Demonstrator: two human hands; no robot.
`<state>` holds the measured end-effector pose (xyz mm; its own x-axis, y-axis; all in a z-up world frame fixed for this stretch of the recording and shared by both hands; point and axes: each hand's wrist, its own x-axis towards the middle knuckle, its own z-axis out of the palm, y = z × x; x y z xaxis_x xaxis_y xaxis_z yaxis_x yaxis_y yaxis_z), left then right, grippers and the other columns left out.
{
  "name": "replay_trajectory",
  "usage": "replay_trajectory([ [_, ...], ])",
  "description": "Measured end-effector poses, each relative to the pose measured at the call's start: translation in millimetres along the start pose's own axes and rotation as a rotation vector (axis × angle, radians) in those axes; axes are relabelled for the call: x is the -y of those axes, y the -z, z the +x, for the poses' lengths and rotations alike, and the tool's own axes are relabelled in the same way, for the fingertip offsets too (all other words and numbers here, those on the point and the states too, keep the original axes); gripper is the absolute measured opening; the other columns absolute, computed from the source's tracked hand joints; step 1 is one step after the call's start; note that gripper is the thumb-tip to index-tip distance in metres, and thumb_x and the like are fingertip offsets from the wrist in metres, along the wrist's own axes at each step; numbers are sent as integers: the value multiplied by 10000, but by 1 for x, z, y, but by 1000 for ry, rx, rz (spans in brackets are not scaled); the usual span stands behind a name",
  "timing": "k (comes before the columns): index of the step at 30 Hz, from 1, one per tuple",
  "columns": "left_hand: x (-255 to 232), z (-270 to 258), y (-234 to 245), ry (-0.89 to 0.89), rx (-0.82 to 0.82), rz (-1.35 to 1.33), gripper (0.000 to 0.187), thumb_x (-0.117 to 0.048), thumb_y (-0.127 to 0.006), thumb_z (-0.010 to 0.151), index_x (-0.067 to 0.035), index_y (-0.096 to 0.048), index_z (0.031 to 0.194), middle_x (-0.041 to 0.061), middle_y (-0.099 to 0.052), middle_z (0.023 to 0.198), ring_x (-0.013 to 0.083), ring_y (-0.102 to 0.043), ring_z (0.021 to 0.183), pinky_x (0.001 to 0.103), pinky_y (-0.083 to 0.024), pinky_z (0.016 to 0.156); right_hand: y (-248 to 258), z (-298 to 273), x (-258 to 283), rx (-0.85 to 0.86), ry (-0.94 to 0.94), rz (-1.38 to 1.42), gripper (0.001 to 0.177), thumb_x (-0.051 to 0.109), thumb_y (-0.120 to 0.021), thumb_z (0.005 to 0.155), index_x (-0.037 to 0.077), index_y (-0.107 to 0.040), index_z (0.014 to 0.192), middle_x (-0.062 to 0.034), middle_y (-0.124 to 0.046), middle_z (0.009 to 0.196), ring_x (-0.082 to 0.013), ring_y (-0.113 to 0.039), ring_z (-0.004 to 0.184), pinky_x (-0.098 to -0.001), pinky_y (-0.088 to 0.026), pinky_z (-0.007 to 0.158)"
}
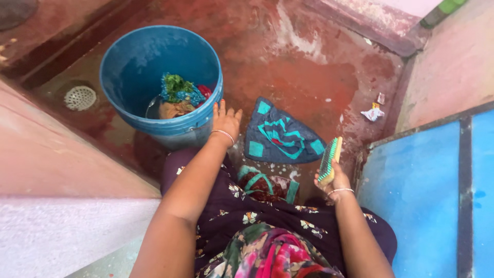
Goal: The person washes small items of clothing by hand in a soapy solution on the floor, scrubbing them with a brush and wringing them out.
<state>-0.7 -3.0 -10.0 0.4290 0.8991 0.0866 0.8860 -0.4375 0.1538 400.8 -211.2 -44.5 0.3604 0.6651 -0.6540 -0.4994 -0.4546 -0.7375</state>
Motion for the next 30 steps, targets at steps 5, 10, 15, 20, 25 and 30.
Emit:
replay_trajectory([
  [5, 5, 0, -6, -9, 21, -5, 559, -175, -523, 936, -157, -501, 1494, 189, -554, 1408, 482, -267, 1483, 611, -49, 1218, 10, 23, -16, -100, 0, -20, 610, 560, -646, 958, 78, -528, 1312, -125, -620, 984, -293, -634, 812, -478, -573, 706],
  [10, 10, -4, -10, -66, -26, 29, 565, -195, -572, 873, -91, -572, 1429, 229, -616, 1333, 499, -353, 1420, 614, -32, 1198, 16, 39, -14, -176, -74, 95, 606, 573, -646, 912, 109, -517, 1280, -127, -607, 975, -302, -626, 809, -494, -566, 702],
  [15, 4, -4, 7, -55, 153, 33, 320, -217, -609, 863, -87, -722, 1133, 217, -719, 1128, 424, -498, 1332, 666, 68, 1160, 17, 46, -10, -203, -105, 222, 618, 590, -595, 946, 73, -511, 1273, -166, -581, 1027, -303, -607, 854, -479, -554, 755],
  [20, -2, 0, 16, -44, 175, 15, 295, -160, -577, 897, -92, -734, 1138, 151, -750, 1086, 349, -612, 1200, 692, 90, 1165, 13, 49, -6, -175, -92, 261, 634, 596, -597, 955, 60, -504, 1280, -171, -584, 1036, -307, -606, 847, -477, -544, 747],
  [25, 0, 2, 11, -60, 180, 19, 289, -163, -575, 888, -87, -741, 1112, 93, -754, 1073, 351, -624, 1158, 718, 108, 1134, 13, 50, -7, -174, -98, 225, 618, 587, -581, 971, 67, -491, 1292, -169, -579, 1050, -307, -600, 855, -478, -547, 758],
  [30, 3, 3, 9, -72, 199, 45, 275, -201, -566, 943, -110, -759, 1118, 90, -765, 1058, 324, -654, 1124, 696, 126, 1162, 12, 50, -12, -145, -126, 220, 630, 604, -490, 1014, 51, -482, 1314, -186, -595, 1068, -315, -618, 871, -476, -547, 753],
])
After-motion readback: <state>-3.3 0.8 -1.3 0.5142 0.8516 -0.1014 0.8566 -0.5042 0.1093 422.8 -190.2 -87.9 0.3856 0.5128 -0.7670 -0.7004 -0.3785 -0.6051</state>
